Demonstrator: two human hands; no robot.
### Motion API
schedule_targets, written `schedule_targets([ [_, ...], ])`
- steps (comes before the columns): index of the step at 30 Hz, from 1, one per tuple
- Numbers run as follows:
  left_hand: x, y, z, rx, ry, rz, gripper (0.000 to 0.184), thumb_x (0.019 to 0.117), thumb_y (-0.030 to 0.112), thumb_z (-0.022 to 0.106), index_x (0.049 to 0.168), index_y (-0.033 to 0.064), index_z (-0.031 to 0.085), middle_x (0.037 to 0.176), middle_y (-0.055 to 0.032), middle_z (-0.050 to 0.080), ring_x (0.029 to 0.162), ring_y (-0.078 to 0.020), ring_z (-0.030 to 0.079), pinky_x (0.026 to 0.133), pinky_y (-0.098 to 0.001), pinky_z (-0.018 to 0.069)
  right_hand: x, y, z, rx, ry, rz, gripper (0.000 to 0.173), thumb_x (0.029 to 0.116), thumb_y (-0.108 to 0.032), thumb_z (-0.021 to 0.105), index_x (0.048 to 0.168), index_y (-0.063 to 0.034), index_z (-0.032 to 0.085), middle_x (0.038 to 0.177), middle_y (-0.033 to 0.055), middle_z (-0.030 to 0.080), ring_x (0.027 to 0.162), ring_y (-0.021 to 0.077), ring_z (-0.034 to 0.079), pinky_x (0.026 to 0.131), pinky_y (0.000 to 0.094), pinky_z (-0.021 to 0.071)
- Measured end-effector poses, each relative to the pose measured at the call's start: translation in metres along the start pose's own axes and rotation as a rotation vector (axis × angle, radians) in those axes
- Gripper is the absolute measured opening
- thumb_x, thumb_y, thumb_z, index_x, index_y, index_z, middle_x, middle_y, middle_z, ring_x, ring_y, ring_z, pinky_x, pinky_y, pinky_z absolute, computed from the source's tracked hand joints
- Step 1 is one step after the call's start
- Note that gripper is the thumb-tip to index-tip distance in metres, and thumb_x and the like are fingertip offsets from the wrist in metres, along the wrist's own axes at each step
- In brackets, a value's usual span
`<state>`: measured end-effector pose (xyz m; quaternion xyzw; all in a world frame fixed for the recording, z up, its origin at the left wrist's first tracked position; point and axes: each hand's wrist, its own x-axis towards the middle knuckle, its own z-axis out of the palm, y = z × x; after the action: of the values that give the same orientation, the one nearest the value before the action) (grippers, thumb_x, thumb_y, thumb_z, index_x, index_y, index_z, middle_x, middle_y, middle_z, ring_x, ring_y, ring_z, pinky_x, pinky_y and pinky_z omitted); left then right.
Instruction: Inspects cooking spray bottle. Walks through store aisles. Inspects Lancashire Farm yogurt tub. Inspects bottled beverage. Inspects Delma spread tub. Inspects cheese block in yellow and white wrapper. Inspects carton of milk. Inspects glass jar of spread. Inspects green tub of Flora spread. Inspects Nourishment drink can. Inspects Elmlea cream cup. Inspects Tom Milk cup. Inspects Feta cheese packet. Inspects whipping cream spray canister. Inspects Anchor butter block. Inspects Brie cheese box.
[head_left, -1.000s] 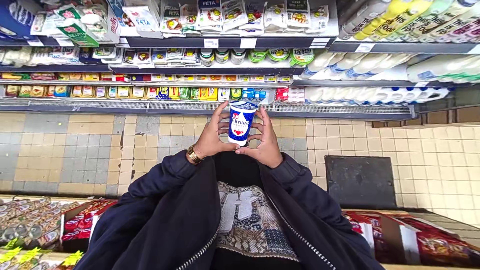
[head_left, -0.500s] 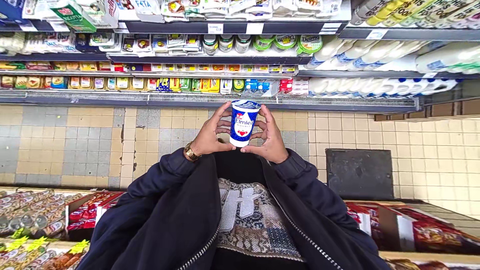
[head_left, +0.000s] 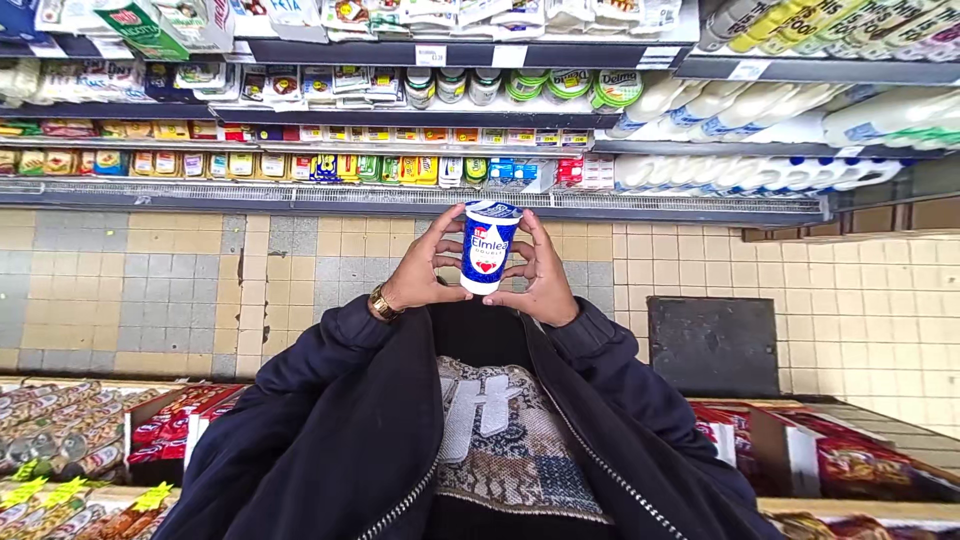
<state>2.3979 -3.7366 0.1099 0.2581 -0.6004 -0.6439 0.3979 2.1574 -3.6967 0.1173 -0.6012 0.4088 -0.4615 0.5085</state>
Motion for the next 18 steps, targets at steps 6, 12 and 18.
schedule_targets([
  [6, 0.0024, 0.0011, 0.002, -0.007, -0.003, -0.007, 0.122, 0.0633, -0.003, 0.091, 0.162, 0.0134, 0.02, 0.15, -0.024, 0.043, 0.122, -0.039, 0.062, 0.093, -0.0525, 0.0614, -0.0007, -0.0019, -0.0015, -0.005, 0.013, 0.023, 0.129, 0.061, -0.021, 0.099, 0.162, -0.008, 0.019, 0.154, 0.0226, 0.035, 0.122, 0.0314, 0.062, 0.08, 0.043, 0.0664],
  [12, 0.0043, 0.0023, 0.0032, 0.003, -0.011, -0.004, 0.121, 0.0641, -0.002, 0.091, 0.162, 0.0121, 0.02, 0.148, -0.0242, 0.045, 0.122, -0.0384, 0.062, 0.094, -0.0521, 0.0612, -0.0018, -0.0007, -0.0029, 0.0, 0.017, 0.011, 0.129, 0.062, -0.022, 0.099, 0.162, -0.008, 0.019, 0.155, 0.0227, 0.034, 0.123, 0.032, 0.062, 0.08, 0.0431, 0.0666],
  [18, 0.0056, 0.0005, 0.0017, 0.005, -0.02, -0.002, 0.122, 0.0636, -0.001, 0.092, 0.161, 0.0124, 0.021, 0.148, -0.0241, 0.045, 0.121, -0.0383, 0.063, 0.093, -0.0521, 0.0615, -0.0019, -0.0011, -0.0029, 0.001, 0.022, 0.02, 0.129, 0.0619, -0.021, 0.099, 0.162, -0.0075, 0.018, 0.155, 0.0225, 0.035, 0.122, 0.031, 0.063, 0.08, 0.042, 0.0664],
])
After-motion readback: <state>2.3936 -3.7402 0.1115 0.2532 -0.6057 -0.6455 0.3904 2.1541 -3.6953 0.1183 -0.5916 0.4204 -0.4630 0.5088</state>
